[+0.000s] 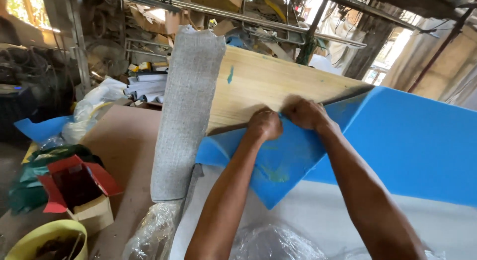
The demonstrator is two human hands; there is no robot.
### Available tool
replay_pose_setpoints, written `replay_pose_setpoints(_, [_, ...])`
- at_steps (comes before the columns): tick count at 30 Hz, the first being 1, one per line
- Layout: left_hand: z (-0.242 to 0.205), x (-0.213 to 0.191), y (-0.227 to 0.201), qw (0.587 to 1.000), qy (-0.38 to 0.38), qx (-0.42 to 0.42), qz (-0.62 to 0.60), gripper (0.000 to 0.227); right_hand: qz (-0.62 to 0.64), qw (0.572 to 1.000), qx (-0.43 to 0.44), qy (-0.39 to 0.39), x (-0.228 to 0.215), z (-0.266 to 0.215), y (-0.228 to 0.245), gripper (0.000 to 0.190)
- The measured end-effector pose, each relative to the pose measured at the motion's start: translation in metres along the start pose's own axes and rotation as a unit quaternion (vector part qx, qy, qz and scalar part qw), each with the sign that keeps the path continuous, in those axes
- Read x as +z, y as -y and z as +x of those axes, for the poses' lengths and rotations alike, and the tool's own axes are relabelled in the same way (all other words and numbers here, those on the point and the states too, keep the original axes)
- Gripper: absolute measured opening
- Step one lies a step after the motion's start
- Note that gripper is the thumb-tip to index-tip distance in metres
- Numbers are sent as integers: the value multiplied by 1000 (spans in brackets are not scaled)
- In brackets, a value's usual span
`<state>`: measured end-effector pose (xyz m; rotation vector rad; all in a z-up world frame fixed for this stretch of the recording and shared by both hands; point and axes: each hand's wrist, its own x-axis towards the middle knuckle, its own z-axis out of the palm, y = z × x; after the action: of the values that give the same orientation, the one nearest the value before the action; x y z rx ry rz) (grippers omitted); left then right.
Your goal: Applying and smoothing blue foam padding onto a wooden furniture frame to ensure proper fit and adhesion.
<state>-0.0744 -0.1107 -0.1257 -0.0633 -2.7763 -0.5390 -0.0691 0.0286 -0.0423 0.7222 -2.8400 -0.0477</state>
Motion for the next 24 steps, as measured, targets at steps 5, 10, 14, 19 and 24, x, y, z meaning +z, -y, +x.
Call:
replay_pose_setpoints(5, [33,25,21,1000,-20,16,15,57,-35,996,35,-77,27,27,-3,60])
replay_pose_setpoints(10, [-10,-13,17,999,25,7,20,64,-60,996,26,-64,43,47,-8,44])
replay_pose_setpoints(14, [-7,-8,16,1000,18,-11,16,55,-35,997,23,-63,46,52,-9,42])
replay_pose_setpoints(19, [8,2,16,999,50,-13,2,65,11,997,44,-63,30,36,11,68])
replay_pose_setpoints(24, [12,15,29,1000,26,-2,-2,59,-64,994,12,-84,51,40,15,64])
